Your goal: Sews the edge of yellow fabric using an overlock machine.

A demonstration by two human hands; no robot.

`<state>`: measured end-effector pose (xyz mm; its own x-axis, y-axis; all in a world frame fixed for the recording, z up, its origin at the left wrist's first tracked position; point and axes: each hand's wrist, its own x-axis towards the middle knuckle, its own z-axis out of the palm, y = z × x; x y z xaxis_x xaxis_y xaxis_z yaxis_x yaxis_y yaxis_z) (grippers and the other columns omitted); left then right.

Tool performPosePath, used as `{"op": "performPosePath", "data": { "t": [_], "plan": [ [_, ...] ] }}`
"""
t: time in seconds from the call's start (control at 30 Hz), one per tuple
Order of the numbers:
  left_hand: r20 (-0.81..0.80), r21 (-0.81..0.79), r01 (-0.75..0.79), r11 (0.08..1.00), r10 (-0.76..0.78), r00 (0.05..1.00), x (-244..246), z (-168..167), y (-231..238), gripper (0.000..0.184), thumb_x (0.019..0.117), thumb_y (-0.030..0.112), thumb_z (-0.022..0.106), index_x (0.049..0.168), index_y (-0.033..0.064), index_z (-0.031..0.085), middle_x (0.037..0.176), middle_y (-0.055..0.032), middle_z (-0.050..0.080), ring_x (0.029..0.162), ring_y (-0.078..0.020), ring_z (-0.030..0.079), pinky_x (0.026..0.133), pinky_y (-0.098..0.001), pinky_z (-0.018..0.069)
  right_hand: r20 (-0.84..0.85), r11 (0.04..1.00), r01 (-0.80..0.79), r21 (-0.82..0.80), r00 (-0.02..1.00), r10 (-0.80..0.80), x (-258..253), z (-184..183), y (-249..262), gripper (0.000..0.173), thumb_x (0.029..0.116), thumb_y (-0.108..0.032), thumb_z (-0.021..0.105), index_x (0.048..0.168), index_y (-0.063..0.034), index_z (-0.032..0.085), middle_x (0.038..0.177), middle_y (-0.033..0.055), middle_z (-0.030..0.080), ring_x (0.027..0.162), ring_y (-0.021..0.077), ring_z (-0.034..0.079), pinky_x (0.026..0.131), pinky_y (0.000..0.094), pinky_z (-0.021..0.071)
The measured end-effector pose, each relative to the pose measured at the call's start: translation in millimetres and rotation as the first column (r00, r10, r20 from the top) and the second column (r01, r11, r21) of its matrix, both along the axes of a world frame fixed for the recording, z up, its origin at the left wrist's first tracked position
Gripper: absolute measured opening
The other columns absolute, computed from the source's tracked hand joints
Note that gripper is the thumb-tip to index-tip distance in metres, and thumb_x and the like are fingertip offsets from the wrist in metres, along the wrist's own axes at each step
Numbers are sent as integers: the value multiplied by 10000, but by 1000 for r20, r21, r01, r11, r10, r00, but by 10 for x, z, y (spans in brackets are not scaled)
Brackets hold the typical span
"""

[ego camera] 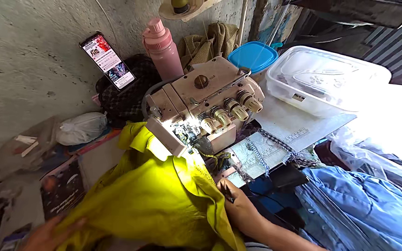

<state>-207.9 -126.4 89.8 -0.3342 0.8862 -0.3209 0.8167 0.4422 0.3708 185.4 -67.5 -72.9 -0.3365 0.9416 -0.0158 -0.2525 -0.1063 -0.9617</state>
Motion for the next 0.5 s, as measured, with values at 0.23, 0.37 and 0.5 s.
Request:
{"op": "performPosePath", "data": {
  "t": [0.23,0.37,0.5],
  "plan": [
    [-506,644,560,521,-258,823,1391,-329,642,320,1073,276,442,1194,99,678,1305,-210,641,1254,-398,567,1036,-581,395,99,998,57,22,993,-59,-73,-128,7,130,1001,-203,602,1008,-74,594,883,-70,614,807,-62,586,756,130,501],
    [-433,681,552,481,-343,833,2268,-862,723,488,1042,543,410,1089,229,780,1150,-12,746,1057,-233,622,890,-394,419,37,993,56,103,998,-60,-62,-136,-47,121,1037,-191,569,1021,-71,559,880,-63,602,799,-58,586,740,129,505],
    [-419,657,473,587,-237,876,2287,-1069,763,312,935,312,564,1060,167,811,1154,-35,759,912,-235,672,765,-361,508,37,989,90,115,995,-95,-97,-108,-61,102,1024,-170,578,991,-86,531,819,-79,585,735,-76,563,692,105,485]
  ]
}}
